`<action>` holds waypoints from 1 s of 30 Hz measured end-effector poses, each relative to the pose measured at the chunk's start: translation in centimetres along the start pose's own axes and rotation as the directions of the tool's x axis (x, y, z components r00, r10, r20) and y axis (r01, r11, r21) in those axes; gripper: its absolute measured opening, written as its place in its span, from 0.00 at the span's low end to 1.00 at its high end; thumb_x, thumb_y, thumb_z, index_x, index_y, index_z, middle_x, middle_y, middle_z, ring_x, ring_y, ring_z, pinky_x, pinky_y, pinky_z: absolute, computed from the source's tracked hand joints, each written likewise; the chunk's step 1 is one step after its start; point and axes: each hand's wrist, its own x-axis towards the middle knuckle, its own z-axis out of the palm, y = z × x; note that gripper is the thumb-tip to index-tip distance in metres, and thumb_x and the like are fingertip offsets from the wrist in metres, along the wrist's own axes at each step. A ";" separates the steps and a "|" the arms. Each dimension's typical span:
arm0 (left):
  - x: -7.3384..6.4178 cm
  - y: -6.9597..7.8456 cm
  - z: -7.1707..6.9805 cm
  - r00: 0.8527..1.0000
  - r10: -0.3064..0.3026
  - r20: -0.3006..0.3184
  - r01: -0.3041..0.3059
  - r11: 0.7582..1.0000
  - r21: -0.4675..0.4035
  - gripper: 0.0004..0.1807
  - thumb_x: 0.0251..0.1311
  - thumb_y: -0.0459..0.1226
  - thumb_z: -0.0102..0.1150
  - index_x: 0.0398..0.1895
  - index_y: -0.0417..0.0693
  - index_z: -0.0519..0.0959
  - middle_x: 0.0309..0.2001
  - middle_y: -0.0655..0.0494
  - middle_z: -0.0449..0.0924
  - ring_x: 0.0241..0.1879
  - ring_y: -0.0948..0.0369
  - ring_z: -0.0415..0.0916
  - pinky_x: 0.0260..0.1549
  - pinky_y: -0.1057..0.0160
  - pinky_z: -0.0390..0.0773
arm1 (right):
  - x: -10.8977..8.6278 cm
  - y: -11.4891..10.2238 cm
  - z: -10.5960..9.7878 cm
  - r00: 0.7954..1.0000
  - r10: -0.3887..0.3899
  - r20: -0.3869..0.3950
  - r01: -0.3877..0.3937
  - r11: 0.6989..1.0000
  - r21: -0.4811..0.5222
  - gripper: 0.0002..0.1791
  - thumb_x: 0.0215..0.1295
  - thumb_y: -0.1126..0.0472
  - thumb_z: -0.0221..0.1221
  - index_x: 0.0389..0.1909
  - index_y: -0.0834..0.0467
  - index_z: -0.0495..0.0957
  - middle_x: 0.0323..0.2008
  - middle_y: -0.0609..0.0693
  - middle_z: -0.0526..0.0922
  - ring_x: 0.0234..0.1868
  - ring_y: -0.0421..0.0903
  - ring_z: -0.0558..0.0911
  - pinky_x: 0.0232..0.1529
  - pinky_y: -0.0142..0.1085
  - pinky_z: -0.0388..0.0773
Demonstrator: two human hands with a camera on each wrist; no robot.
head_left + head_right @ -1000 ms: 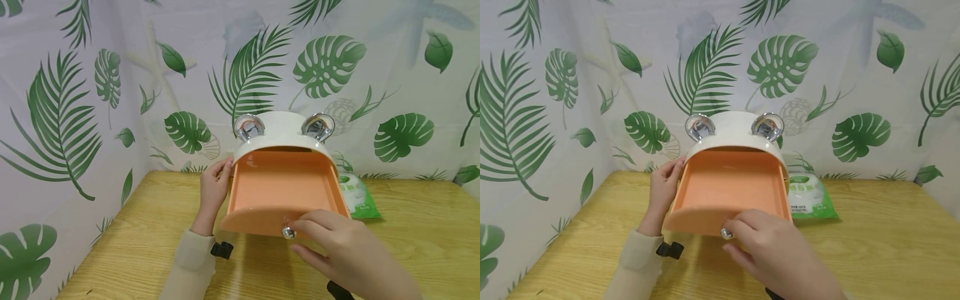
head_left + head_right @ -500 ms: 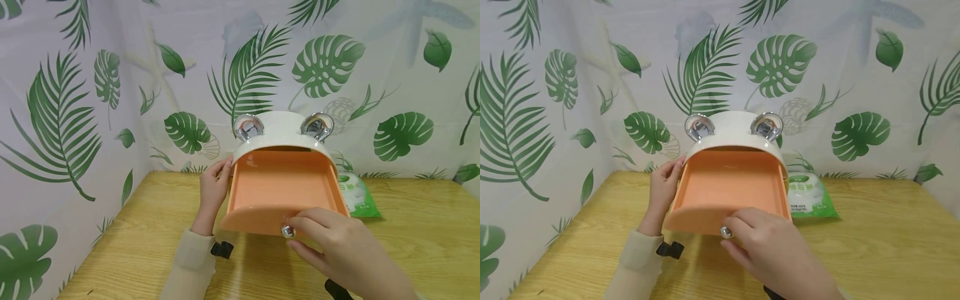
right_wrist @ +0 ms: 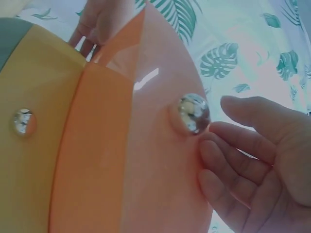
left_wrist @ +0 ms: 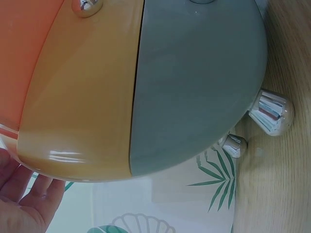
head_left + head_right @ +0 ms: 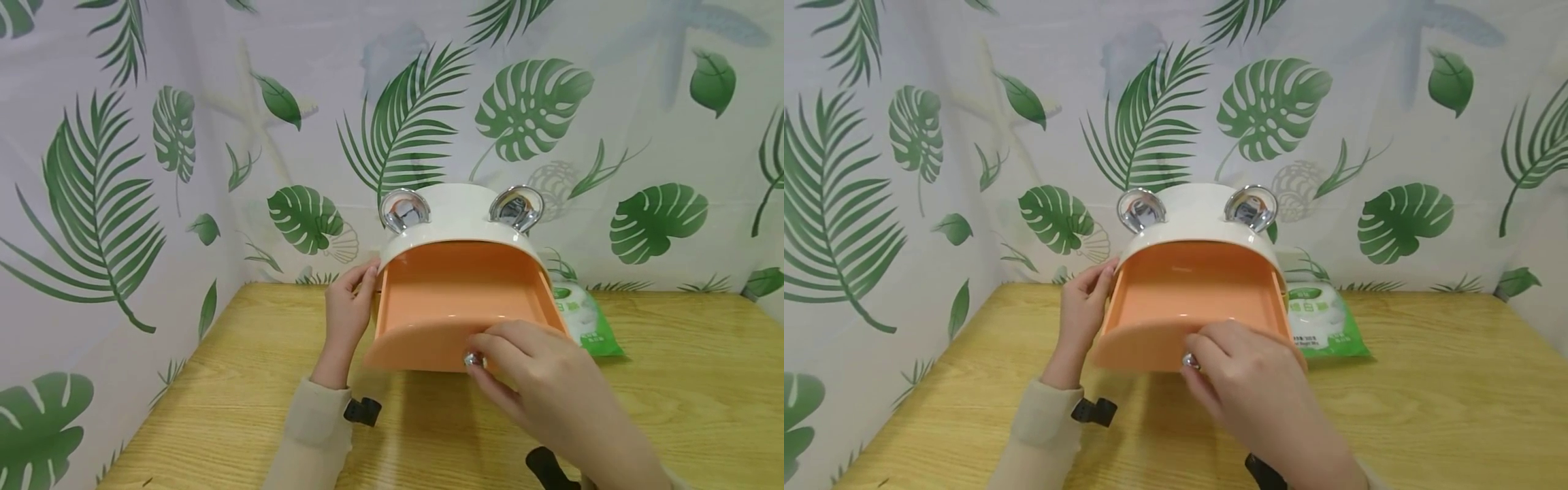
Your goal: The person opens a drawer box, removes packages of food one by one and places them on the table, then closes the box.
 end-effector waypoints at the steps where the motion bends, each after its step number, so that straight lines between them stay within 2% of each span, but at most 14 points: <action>1: 0.0 0.0 0.0 1.000 0.002 0.000 -0.002 1.000 0.000 0.12 0.59 0.34 0.53 0.41 0.36 0.79 0.41 0.45 0.79 0.43 0.56 0.75 0.34 0.61 0.78 | 0.1 0.0 0.1 1.000 -0.005 -0.013 0.005 1.000 -0.004 0.22 0.66 0.49 0.42 0.27 0.59 0.79 0.26 0.46 0.77 0.27 0.42 0.76 0.27 0.35 0.75; 7: 0.1 0.0 0.0 1.000 0.012 -0.001 -0.012 1.000 -0.008 0.12 0.59 0.34 0.53 0.41 0.36 0.79 0.40 0.45 0.79 0.42 0.55 0.75 0.33 0.61 0.78 | 0.6 0.5 1.1 0.991 -0.048 -0.129 0.042 0.998 -0.050 0.19 0.64 0.52 0.44 0.26 0.59 0.79 0.26 0.46 0.76 0.27 0.42 0.76 0.29 0.37 0.74; 14: 0.0 0.0 0.1 1.000 -0.002 -0.004 0.002 1.000 -0.009 0.12 0.59 0.34 0.53 0.41 0.35 0.79 0.40 0.45 0.79 0.43 0.56 0.75 0.35 0.63 0.78 | 0.7 1.0 2.2 0.979 -0.044 -0.201 0.026 0.995 -0.096 0.18 0.62 0.55 0.46 0.24 0.60 0.79 0.25 0.49 0.77 0.29 0.46 0.76 0.36 0.41 0.73; 22: 0.1 0.0 0.0 1.000 -0.011 -0.012 0.011 1.000 0.001 0.11 0.59 0.33 0.53 0.40 0.35 0.80 0.40 0.46 0.80 0.42 0.56 0.76 0.35 0.62 0.78 | 0.9 1.8 3.4 0.964 -0.059 -0.258 0.033 0.994 -0.106 0.20 0.64 0.55 0.45 0.23 0.63 0.79 0.24 0.52 0.77 0.27 0.48 0.75 0.27 0.39 0.74; 30: 0.1 0.1 -0.1 1.000 -0.008 -0.001 0.008 1.000 -0.012 0.11 0.58 0.34 0.53 0.40 0.35 0.80 0.40 0.46 0.80 0.42 0.56 0.76 0.36 0.62 0.77 | 0.8 2.5 4.6 0.951 -0.072 -0.300 0.037 0.992 -0.121 0.18 0.62 0.56 0.47 0.23 0.64 0.78 0.24 0.54 0.76 0.26 0.49 0.74 0.23 0.37 0.74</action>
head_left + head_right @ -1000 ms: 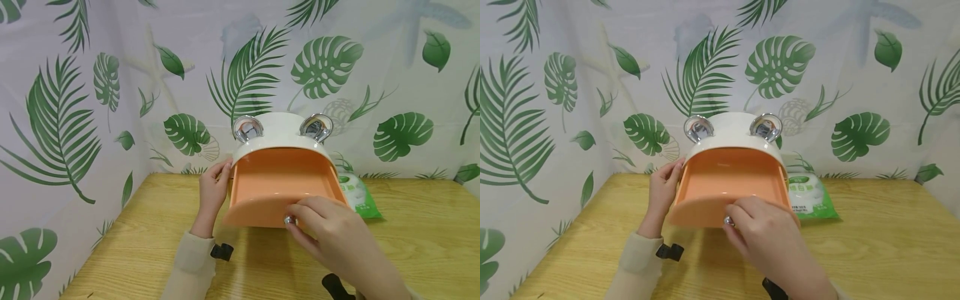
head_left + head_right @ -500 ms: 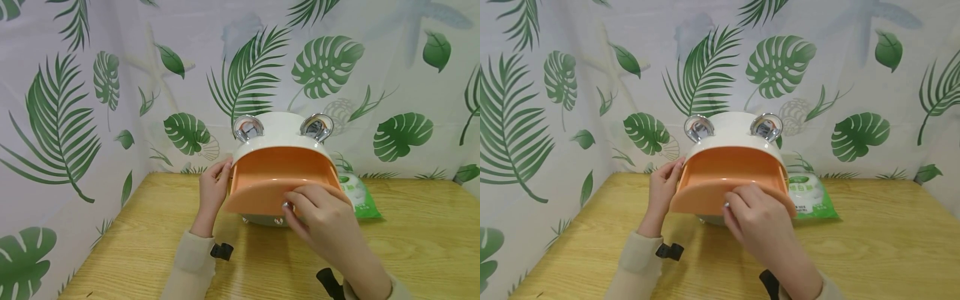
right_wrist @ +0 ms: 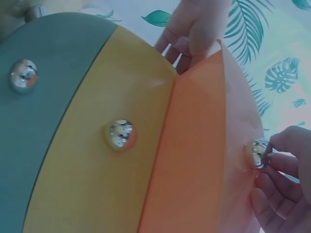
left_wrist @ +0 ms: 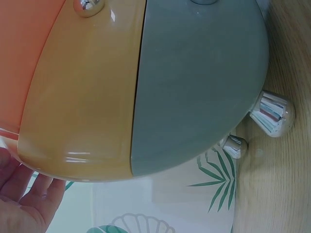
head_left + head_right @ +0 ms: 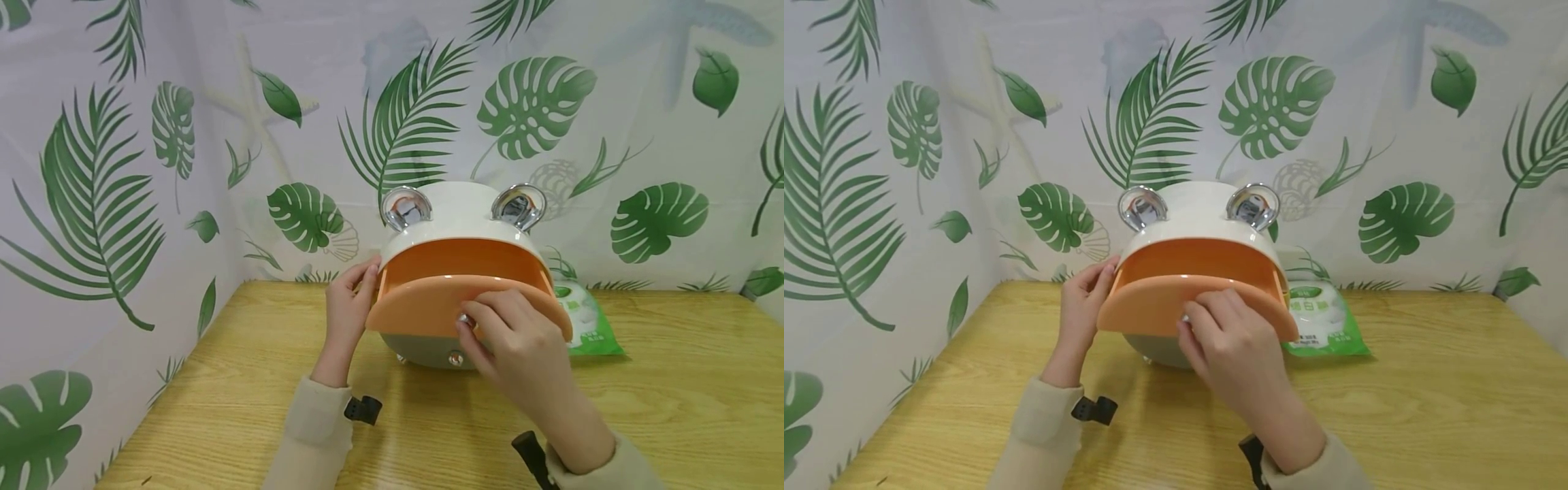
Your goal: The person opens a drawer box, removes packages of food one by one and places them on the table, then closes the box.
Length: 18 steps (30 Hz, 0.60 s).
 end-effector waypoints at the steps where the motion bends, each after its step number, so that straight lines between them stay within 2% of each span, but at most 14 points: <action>1: 0.0 0.0 0.0 1.000 0.004 0.000 -0.004 1.000 0.002 0.11 0.58 0.34 0.53 0.40 0.35 0.80 0.40 0.46 0.80 0.42 0.56 0.76 0.36 0.62 0.77 | 0.0 0.1 0.1 1.000 -0.004 -0.008 0.004 1.000 -0.005 0.17 0.62 0.57 0.48 0.23 0.64 0.78 0.24 0.54 0.76 0.26 0.49 0.74 0.22 0.37 0.74; 8: 0.0 0.1 -0.1 1.000 0.006 0.012 -0.006 1.000 0.021 0.12 0.59 0.35 0.53 0.41 0.36 0.80 0.40 0.46 0.80 0.43 0.56 0.76 0.40 0.60 0.76 | -0.3 0.3 0.7 1.000 -0.001 -0.030 0.000 1.000 -0.021 0.15 0.60 0.58 0.49 0.24 0.65 0.78 0.25 0.54 0.76 0.26 0.49 0.74 0.21 0.36 0.73; 18: 0.0 0.1 -0.2 0.998 -0.057 0.036 0.058 0.998 -0.019 0.13 0.59 0.37 0.52 0.42 0.37 0.79 0.41 0.47 0.79 0.43 0.57 0.75 0.38 0.62 0.77 | -0.6 0.7 1.2 1.000 0.026 0.002 -0.026 0.999 -0.027 0.16 0.59 0.58 0.47 0.25 0.65 0.78 0.26 0.54 0.75 0.27 0.50 0.73 0.22 0.37 0.73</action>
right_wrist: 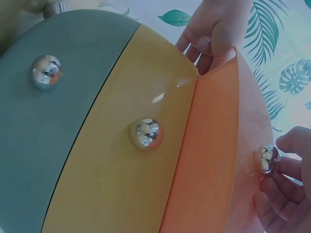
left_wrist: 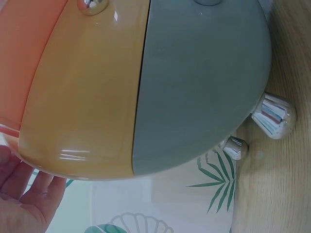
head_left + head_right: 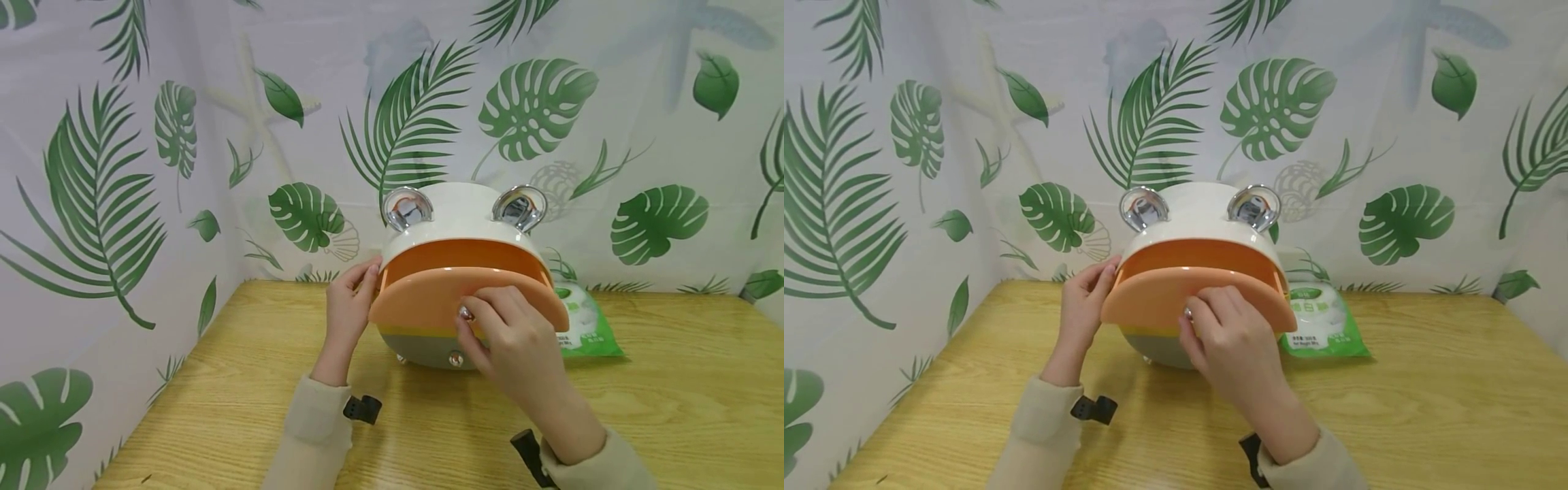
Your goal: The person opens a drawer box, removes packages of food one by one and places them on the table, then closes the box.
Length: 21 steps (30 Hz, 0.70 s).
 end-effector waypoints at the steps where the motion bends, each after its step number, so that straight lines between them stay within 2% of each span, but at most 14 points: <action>1: 0.0 0.0 0.0 1.000 -0.008 0.002 0.008 1.000 -0.004 0.13 0.59 0.36 0.52 0.42 0.37 0.79 0.42 0.47 0.79 0.44 0.56 0.75 0.38 0.63 0.77 | 0.0 0.0 0.0 1.000 0.003 0.004 -0.003 1.000 -0.001 0.16 0.59 0.58 0.47 0.26 0.65 0.78 0.26 0.54 0.75 0.27 0.50 0.73 0.22 0.37 0.73; 8: 0.0 0.0 0.0 0.999 -0.050 0.014 0.050 0.999 -0.018 0.14 0.59 0.37 0.52 0.43 0.38 0.79 0.42 0.47 0.79 0.41 0.56 0.76 0.37 0.63 0.77 | -0.3 0.2 0.0 0.999 0.026 0.040 -0.026 1.000 -0.004 0.18 0.61 0.56 0.46 0.27 0.66 0.78 0.27 0.55 0.75 0.28 0.51 0.73 0.23 0.38 0.74; 15: 0.1 0.0 -0.1 0.999 -0.048 0.018 0.048 0.999 -0.011 0.14 0.59 0.38 0.52 0.42 0.38 0.79 0.41 0.47 0.79 0.39 0.56 0.76 0.36 0.62 0.77 | -0.4 0.6 0.1 0.993 0.046 0.106 -0.045 0.999 -0.018 0.20 0.62 0.55 0.45 0.31 0.67 0.78 0.29 0.57 0.76 0.31 0.52 0.73 0.28 0.39 0.75; 21: 0.1 0.0 -0.2 0.999 -0.046 0.020 0.046 0.998 -0.031 0.13 0.60 0.36 0.52 0.43 0.38 0.79 0.42 0.47 0.79 0.40 0.56 0.77 0.35 0.64 0.77 | -0.5 0.8 0.4 0.995 0.048 0.090 -0.048 0.999 -0.002 0.22 0.64 0.53 0.43 0.33 0.68 0.77 0.31 0.58 0.76 0.32 0.54 0.73 0.31 0.42 0.75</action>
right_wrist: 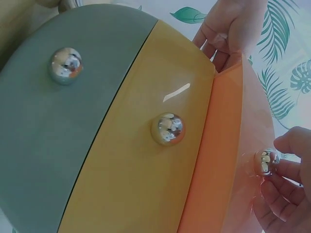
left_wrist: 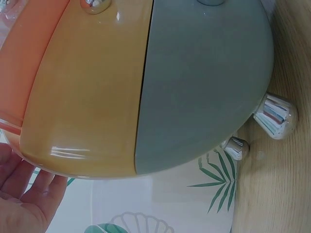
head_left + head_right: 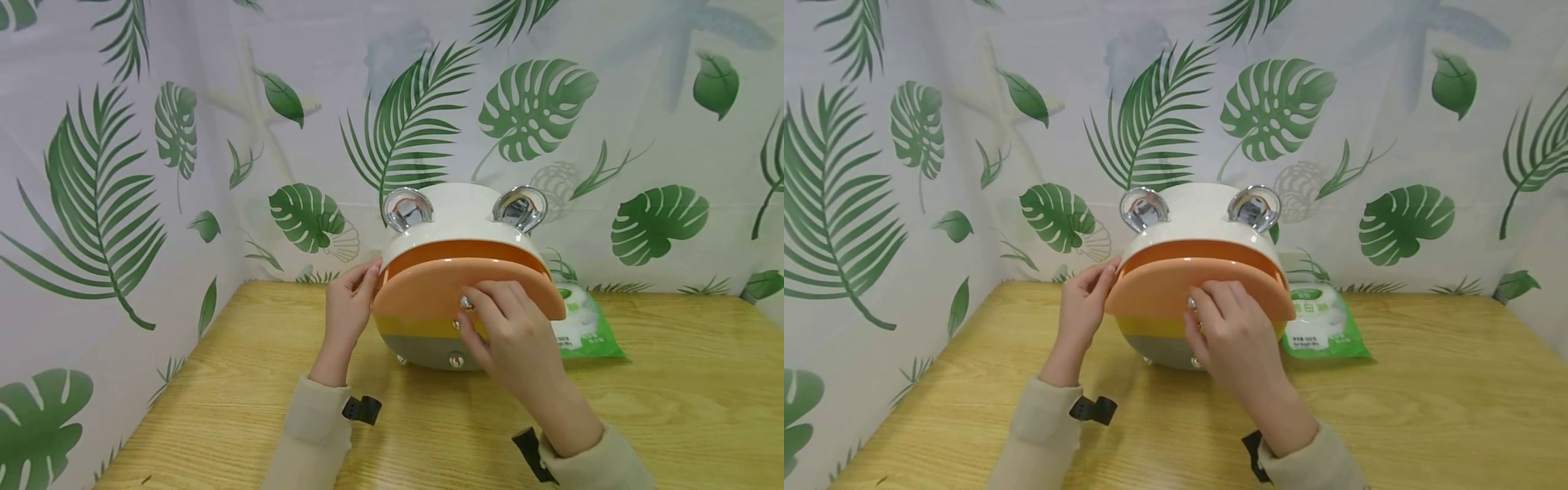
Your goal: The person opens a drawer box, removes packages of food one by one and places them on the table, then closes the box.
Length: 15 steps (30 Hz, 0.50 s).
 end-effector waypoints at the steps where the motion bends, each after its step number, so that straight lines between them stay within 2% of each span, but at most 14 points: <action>1: 0.0 0.0 0.0 1.000 0.000 0.000 0.000 1.000 -0.004 0.13 0.60 0.36 0.52 0.43 0.38 0.79 0.42 0.47 0.79 0.40 0.57 0.76 0.35 0.64 0.77 | 0.0 0.0 0.1 1.000 -0.001 -0.004 0.001 1.000 0.002 0.23 0.65 0.53 0.43 0.33 0.68 0.77 0.31 0.59 0.76 0.33 0.55 0.73 0.31 0.43 0.75; 4: -0.1 0.0 0.0 1.000 0.006 -0.006 -0.006 1.000 0.013 0.13 0.60 0.37 0.52 0.43 0.38 0.79 0.42 0.48 0.79 0.43 0.57 0.75 0.39 0.63 0.76 | -0.1 0.1 0.2 1.000 0.002 0.002 -0.002 1.000 0.005 0.22 0.64 0.53 0.43 0.35 0.68 0.77 0.32 0.59 0.76 0.33 0.55 0.73 0.32 0.43 0.74; 8: 0.0 0.0 0.0 1.000 0.021 -0.014 -0.020 0.999 0.029 0.13 0.59 0.36 0.53 0.42 0.38 0.79 0.41 0.47 0.79 0.45 0.57 0.74 0.42 0.62 0.75 | -0.2 0.5 0.4 1.000 -0.001 0.014 0.001 1.000 0.012 0.19 0.58 0.57 0.47 0.37 0.69 0.77 0.34 0.60 0.75 0.35 0.56 0.73 0.34 0.44 0.74; 15: 0.0 0.1 0.1 0.999 0.033 -0.013 -0.032 0.999 0.029 0.13 0.59 0.36 0.53 0.42 0.38 0.79 0.41 0.47 0.79 0.44 0.57 0.75 0.42 0.62 0.75 | -0.4 0.8 0.6 0.999 0.004 0.041 -0.004 1.000 0.012 0.18 0.51 0.61 0.53 0.40 0.69 0.76 0.37 0.61 0.75 0.37 0.57 0.72 0.37 0.45 0.73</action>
